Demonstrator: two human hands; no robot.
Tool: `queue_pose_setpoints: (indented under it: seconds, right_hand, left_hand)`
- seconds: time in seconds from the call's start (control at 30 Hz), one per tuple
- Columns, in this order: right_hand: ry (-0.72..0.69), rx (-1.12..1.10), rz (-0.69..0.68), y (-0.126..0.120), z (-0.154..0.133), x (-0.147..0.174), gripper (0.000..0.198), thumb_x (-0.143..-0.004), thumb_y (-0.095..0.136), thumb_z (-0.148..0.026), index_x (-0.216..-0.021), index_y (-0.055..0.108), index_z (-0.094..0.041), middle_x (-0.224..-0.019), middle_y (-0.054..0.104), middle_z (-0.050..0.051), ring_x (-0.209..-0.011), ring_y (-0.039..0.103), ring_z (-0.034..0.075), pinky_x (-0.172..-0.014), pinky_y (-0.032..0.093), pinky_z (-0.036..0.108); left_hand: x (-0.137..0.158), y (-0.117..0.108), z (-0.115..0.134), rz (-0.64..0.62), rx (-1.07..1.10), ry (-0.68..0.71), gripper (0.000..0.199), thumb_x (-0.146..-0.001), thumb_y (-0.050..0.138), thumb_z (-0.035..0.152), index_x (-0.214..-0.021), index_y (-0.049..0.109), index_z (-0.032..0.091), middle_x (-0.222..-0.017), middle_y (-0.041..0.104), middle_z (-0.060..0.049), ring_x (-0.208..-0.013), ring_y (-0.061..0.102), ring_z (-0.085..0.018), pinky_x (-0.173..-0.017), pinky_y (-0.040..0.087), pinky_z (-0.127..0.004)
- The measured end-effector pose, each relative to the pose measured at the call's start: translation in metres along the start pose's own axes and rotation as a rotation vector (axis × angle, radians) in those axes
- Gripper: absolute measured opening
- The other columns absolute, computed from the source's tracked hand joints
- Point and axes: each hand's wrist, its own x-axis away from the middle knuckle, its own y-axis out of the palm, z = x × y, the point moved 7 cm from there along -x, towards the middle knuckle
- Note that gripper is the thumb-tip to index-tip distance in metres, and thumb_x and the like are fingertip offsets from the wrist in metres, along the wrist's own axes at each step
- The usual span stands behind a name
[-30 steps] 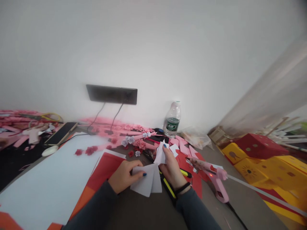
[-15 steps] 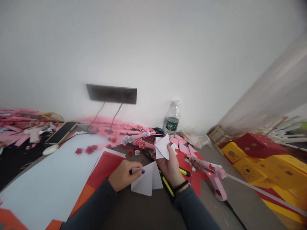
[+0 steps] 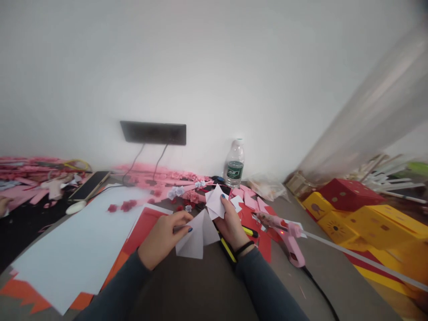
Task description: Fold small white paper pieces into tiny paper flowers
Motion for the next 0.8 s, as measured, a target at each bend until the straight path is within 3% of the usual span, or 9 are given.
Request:
queue_pose_setpoints:
  seconds: [0.17,0.4,0.6,0.7,0.8]
  right_hand:
    - [0.0,0.054,-0.028,0.006,-0.003,0.002,0.029,-0.06,0.082,-0.039,-0.077,0.068,-0.021,-0.066,0.072,-0.001,-0.055,0.062,0.015,-0.051,0.05,0.025]
    - [-0.116,0.171,-0.179,0.02,-0.012,0.01,0.033,-0.067,0.081,-0.039,-0.088,0.063,-0.023,-0.064,0.066,-0.006,-0.05,0.055,0.011,-0.047,0.042,0.02]
    - [-0.165,0.253,-0.219,0.024,-0.008,0.013,0.035,-0.068,0.081,-0.046,-0.076,0.058,-0.022,-0.063,0.067,-0.004,-0.051,0.058,0.012,-0.049,0.045,0.021]
    - [-0.154,0.289,-0.237,0.024,-0.006,0.014,0.034,-0.07,0.08,-0.048,-0.076,0.061,-0.021,-0.063,0.067,-0.003,-0.051,0.058,0.013,-0.049,0.045,0.022]
    - [-0.147,0.336,-0.256,0.023,-0.004,0.014,0.033,-0.073,0.078,-0.05,-0.081,0.065,-0.021,-0.067,0.07,-0.001,-0.056,0.062,0.016,-0.052,0.048,0.025]
  left_hand:
    - [0.015,-0.026,-0.008,0.025,-0.049,-0.025,0.032,-0.085,0.054,0.026,-0.114,0.067,0.023,-0.104,0.076,-0.007,-0.103,0.071,-0.027,-0.087,0.054,-0.035]
    - [0.024,-0.065,-0.04,0.137,-0.092,-0.177,0.043,-0.08,0.057,0.035,-0.119,0.062,0.017,-0.086,0.078,-0.007,-0.084,0.073,-0.027,-0.073,0.056,-0.033]
    - [0.028,-0.088,-0.063,0.279,-0.405,-0.253,0.049,-0.079,0.051,0.038,-0.123,0.06,0.017,-0.114,0.073,-0.013,-0.104,0.069,-0.032,-0.084,0.054,-0.039]
    - [0.028,-0.086,-0.048,0.319,-0.551,-0.234,0.05,-0.081,0.05,0.037,-0.126,0.06,0.016,-0.119,0.071,-0.015,-0.107,0.067,-0.034,-0.091,0.051,-0.044]
    - [0.013,-0.067,-0.015,0.327,-0.478,-0.101,0.045,-0.084,0.051,0.038,-0.122,0.063,0.018,-0.124,0.068,-0.013,-0.114,0.063,-0.034,-0.099,0.047,-0.046]
